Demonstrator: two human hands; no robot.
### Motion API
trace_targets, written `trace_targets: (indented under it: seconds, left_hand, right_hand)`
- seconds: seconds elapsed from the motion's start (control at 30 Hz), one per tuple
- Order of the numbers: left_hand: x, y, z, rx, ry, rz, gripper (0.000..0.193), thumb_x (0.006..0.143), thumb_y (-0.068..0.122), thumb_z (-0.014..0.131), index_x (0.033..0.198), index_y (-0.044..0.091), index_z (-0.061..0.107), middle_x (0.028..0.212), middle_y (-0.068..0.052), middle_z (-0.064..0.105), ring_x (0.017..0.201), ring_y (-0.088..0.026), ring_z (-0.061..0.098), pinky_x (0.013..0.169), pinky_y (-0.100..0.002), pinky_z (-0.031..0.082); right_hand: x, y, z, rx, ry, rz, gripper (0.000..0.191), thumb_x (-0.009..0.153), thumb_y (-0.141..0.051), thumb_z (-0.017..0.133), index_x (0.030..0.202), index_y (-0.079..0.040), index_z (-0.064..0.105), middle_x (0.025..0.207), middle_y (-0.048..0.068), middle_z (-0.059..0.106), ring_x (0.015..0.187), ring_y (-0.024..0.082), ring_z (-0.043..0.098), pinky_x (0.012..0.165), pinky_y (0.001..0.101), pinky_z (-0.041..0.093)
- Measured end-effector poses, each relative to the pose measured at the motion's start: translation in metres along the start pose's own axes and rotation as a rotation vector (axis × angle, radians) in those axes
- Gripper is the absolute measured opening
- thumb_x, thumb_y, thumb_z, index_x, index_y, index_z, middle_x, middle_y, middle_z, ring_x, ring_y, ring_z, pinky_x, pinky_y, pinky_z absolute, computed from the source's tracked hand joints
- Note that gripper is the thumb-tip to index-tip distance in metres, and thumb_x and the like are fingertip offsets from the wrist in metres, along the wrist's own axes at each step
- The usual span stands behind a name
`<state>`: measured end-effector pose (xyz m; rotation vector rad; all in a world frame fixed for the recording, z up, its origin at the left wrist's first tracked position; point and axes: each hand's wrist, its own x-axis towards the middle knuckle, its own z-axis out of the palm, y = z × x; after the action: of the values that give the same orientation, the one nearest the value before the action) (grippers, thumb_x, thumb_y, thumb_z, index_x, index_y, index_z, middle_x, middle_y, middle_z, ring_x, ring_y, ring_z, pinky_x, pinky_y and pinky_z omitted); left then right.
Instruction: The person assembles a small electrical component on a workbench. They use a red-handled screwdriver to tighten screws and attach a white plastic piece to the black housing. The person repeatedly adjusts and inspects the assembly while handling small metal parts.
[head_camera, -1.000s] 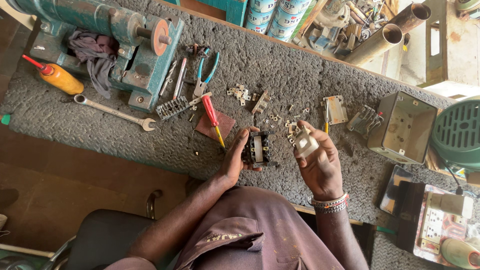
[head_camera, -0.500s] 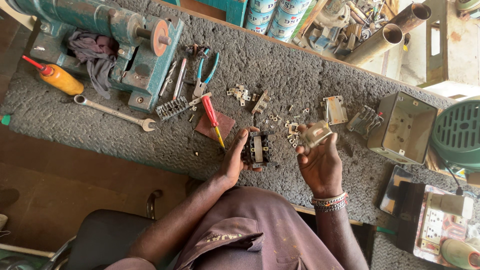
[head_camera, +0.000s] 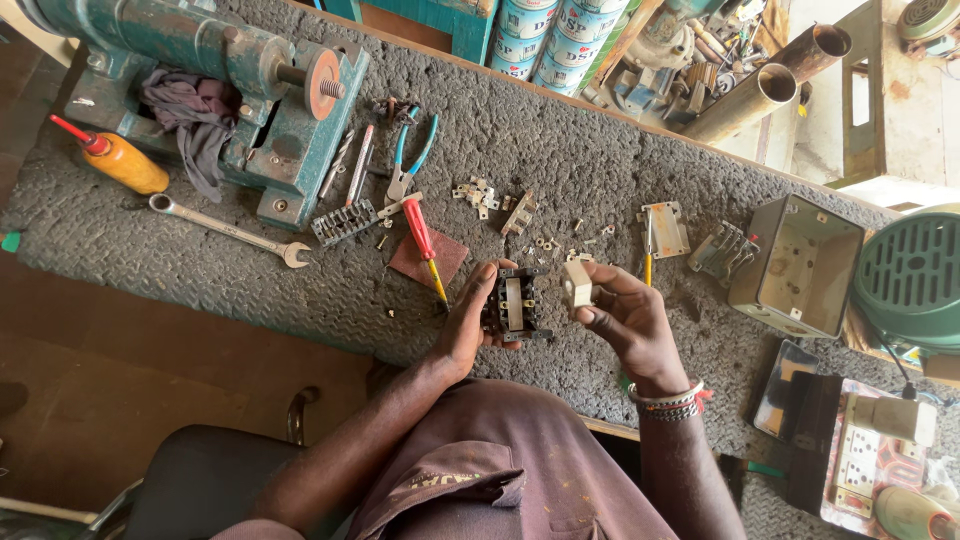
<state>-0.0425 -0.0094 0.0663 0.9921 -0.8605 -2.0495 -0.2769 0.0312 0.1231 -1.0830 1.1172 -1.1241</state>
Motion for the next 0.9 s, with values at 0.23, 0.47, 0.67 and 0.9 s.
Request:
trace_targets:
  seconds: [0.23, 0.47, 0.67, 0.9]
  left_hand:
    - [-0.01, 0.028, 0.017, 0.04, -0.046, -0.014, 0.064, 0.097, 0.067, 0.04, 0.14, 0.02, 0.047, 0.108, -0.009, 0.065, 0.079, -0.011, 0.071, 0.056, -0.027, 0.062]
    - [-0.016, 0.05, 0.032, 0.075, -0.043, -0.007, 0.064, 0.095, 0.069, 0.039, 0.139, 0.023, 0.047, 0.107, -0.006, 0.066, 0.079, -0.01, 0.071, 0.057, -0.027, 0.062]
    - [-0.019, 0.053, 0.039, 0.083, -0.018, -0.032, 0.063, 0.096, 0.069, 0.04, 0.139, 0.024, 0.049, 0.1, -0.008, 0.066, 0.075, -0.012, 0.069, 0.056, -0.027, 0.059]
    - [-0.019, 0.053, 0.042, 0.119, -0.02, -0.04, 0.063, 0.095, 0.068, 0.039, 0.142, 0.026, 0.044, 0.097, -0.005, 0.064, 0.075, -0.009, 0.068, 0.056, -0.025, 0.059]
  right_hand:
    - [0.011, -0.026, 0.001, 0.008, -0.113, 0.017, 0.051, 0.087, 0.0, 0.078, 0.135, 0.003, 0.062, 0.127, 0.01, 0.07, 0.114, 0.018, 0.069, 0.099, 0.0335, 0.059]
    - [0.011, -0.044, 0.005, -0.154, -0.151, -0.108, 0.046, 0.085, 0.01, 0.075, 0.129, 0.003, 0.064, 0.13, 0.012, 0.063, 0.118, 0.021, 0.069, 0.1, 0.0352, 0.062]
    - [0.01, -0.041, 0.006, -0.187, -0.13, -0.115, 0.048, 0.082, 0.01, 0.077, 0.128, 0.002, 0.064, 0.133, 0.012, 0.061, 0.119, 0.022, 0.067, 0.1, 0.0351, 0.061]
    - [0.003, -0.043, 0.005, -0.14, -0.131, -0.148, 0.045, 0.086, 0.005, 0.077, 0.129, 0.004, 0.066, 0.133, 0.014, 0.062, 0.122, 0.022, 0.067, 0.104, 0.0361, 0.06]
